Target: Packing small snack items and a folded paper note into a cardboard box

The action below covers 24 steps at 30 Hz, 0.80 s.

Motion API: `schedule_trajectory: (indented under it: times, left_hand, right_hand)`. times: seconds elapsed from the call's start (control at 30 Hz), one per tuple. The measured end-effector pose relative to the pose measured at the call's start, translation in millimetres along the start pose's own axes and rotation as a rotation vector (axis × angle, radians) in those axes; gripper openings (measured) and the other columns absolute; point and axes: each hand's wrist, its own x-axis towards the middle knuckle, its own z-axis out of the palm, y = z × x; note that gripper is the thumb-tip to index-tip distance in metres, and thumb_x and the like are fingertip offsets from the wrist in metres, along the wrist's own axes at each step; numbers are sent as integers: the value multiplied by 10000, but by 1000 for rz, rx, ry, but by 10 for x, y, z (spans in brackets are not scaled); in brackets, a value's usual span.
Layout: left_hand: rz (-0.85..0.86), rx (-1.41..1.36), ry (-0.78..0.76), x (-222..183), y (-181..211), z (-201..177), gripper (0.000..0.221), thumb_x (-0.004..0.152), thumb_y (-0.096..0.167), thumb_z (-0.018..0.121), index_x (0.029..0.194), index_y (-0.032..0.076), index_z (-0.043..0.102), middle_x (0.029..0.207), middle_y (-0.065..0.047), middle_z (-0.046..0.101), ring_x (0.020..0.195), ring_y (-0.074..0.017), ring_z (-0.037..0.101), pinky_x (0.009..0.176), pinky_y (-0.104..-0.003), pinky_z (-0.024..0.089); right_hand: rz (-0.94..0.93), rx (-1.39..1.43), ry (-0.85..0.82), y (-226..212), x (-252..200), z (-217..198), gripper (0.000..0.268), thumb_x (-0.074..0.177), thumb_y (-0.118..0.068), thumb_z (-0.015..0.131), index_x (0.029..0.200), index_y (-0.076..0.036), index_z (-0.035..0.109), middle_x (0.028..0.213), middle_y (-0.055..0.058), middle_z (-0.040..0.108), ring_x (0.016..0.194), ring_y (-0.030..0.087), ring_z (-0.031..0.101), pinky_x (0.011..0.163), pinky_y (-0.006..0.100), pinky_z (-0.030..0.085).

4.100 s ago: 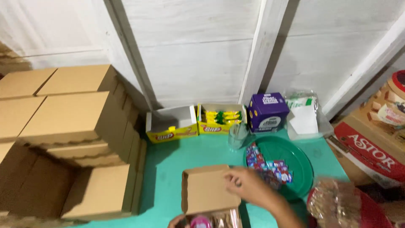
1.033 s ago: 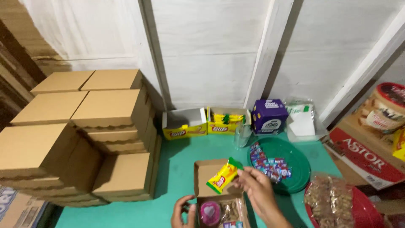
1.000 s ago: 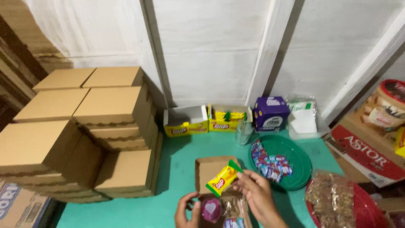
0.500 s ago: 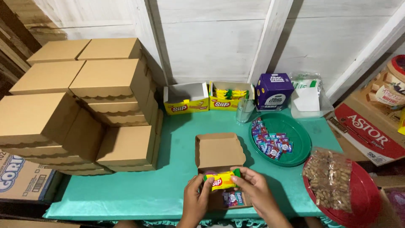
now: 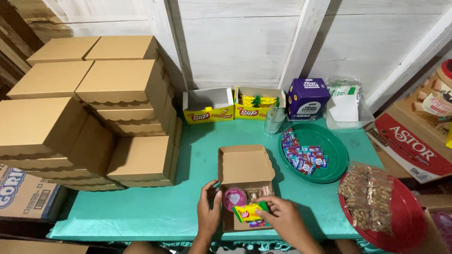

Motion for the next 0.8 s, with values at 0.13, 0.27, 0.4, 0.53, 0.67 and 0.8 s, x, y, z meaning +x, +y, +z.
schedule_trajectory:
  times: [0.13,0.27,0.4,0.53,0.67,0.8]
  left_hand:
    - [-83,3,-27,6,-80,28,475,926,321,632,1356,121,600,1319,-125,742,1243,-210,709,1055,-339,539]
    - [-7,134,-51,11,-112,35,450,918,342,656,1314,131,629,1266,-76,743,1206,-198,706,1025,-335,536]
    - [-32,190,-52,8,-109,31,449,918,385,636,1300,149,645,1228,-56,743,1145,-195,699,976,-341,539]
    - [-17,166,-44,11,-161,38,450,918,382,646,1290,129,647,1205,-71,745,1131,-196,710,964,-339,551]
    - [24,195,-45,25,-161,34,425,932,370,635,1290,141,643,1200,-65,739,1131,-206,696,974,-338,526]
    - [29,210,-45,21,-198,38,410,937,361,627,1282,140,641,1175,-62,742,1096,-206,707,948,-341,540]
  right_hand:
    - [-32,-102,18,221,99,121,325,833,-175,846,1145,-255,800,926,45,831,899,94,866,538,222,607]
    - [-40,-277,-20,223,124,224,370,888,-264,786,1244,-341,721,992,-23,710,793,103,688,632,276,550]
    - [-142,-343,11,433,263,389,244,861,-329,797,1103,-307,780,1026,-19,827,802,170,748,673,355,567]
    - [-10,-406,-36,172,183,458,260,902,-290,788,1146,-301,698,1004,44,722,873,161,713,687,333,557]
    - [-99,-532,-8,228,228,518,267,901,-291,792,1072,-253,590,913,29,709,879,229,697,710,402,519]
    - [-141,-654,-49,311,297,570,143,914,-339,764,973,-227,697,970,30,754,881,276,695,717,438,515]
